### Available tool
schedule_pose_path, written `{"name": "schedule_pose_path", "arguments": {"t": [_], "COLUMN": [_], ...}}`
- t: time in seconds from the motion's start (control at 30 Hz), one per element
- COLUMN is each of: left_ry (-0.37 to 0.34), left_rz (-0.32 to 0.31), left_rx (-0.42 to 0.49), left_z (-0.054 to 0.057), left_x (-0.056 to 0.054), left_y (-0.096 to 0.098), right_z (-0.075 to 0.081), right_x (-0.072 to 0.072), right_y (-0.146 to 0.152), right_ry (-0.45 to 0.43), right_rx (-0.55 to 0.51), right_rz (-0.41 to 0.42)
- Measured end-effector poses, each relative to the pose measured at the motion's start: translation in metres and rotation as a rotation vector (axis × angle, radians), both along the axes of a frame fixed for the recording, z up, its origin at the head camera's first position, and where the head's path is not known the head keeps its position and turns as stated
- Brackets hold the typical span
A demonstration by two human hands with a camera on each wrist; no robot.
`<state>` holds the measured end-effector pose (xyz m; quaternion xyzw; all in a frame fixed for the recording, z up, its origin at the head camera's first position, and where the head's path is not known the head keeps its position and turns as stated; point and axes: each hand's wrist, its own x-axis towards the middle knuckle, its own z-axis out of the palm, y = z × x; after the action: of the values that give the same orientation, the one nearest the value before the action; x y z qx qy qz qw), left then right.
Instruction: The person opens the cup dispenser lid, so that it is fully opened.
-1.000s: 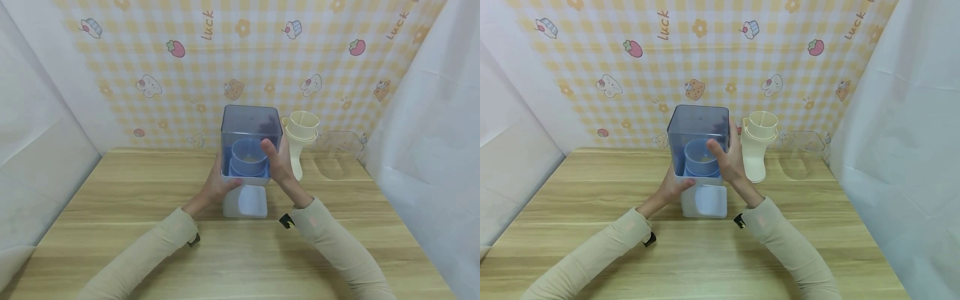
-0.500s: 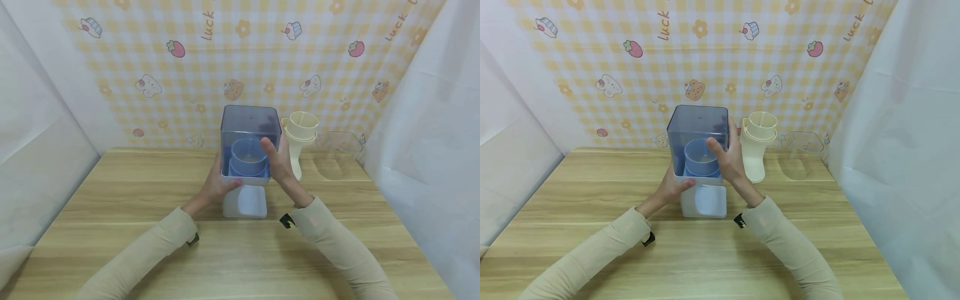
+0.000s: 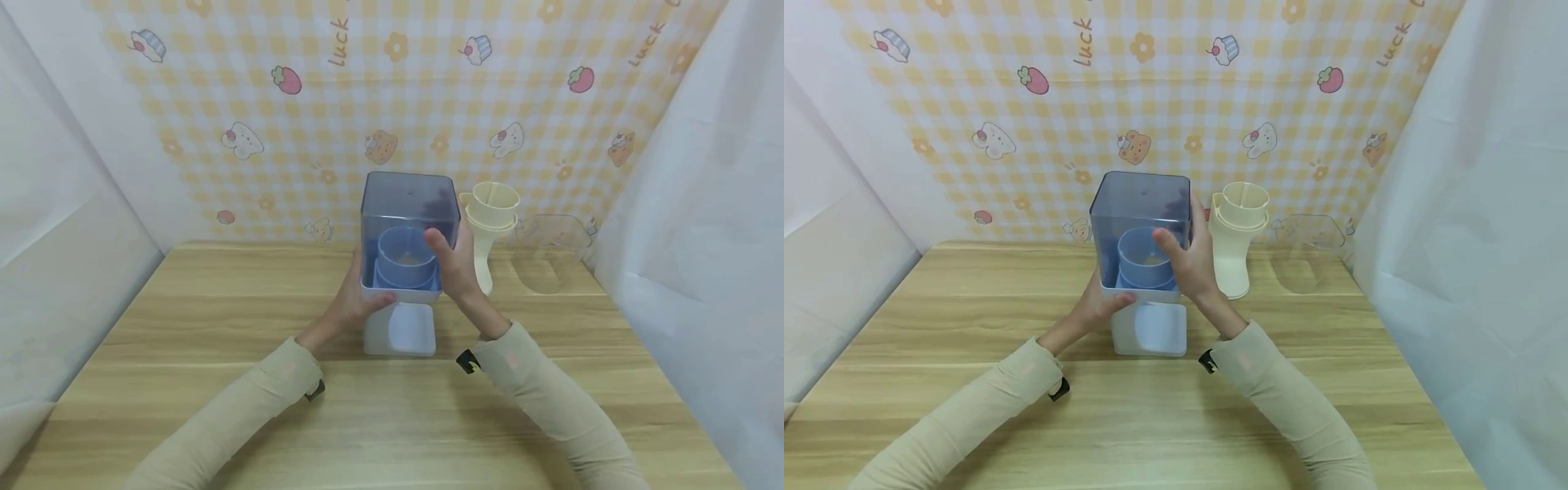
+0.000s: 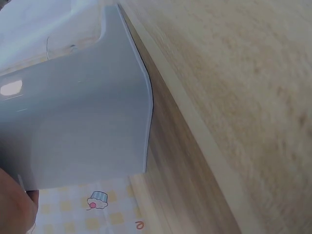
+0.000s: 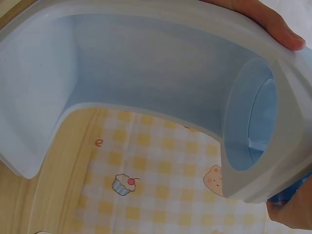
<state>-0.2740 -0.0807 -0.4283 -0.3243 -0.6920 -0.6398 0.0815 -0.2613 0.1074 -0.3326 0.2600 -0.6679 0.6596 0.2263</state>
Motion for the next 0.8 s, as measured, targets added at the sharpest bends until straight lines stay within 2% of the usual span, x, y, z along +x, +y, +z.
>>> {"name": "schedule_pose_path", "arguments": {"t": [0.2, 0.43, 0.67, 0.8], "left_ry": [-0.010, -0.006, 0.004, 0.010], "left_rz": [-0.029, -0.033, -0.015, -0.012], "left_rx": [0.011, 0.022, 0.005, 0.001], "left_z": [0.0015, 0.0001, -0.0008, -0.0011], "left_x": [-0.0001, -0.0013, -0.0011, -0.0007], "left_y": [-0.0008, 0.0008, 0.0010, 0.0018], "right_z": [-0.0009, 0.0014, 0.0024, 0.0007], "right_x": [-0.0002, 0.0012, 0.0008, 0.0007], "right_y": [-0.0007, 0.0045, 0.0008, -0.0003], "right_ry": [0.021, -0.004, -0.005, -0.001], "right_rx": [-0.001, 0.091, 0.022, -0.006], "right_rz": [-0.001, -0.051, 0.001, 0.001]}}
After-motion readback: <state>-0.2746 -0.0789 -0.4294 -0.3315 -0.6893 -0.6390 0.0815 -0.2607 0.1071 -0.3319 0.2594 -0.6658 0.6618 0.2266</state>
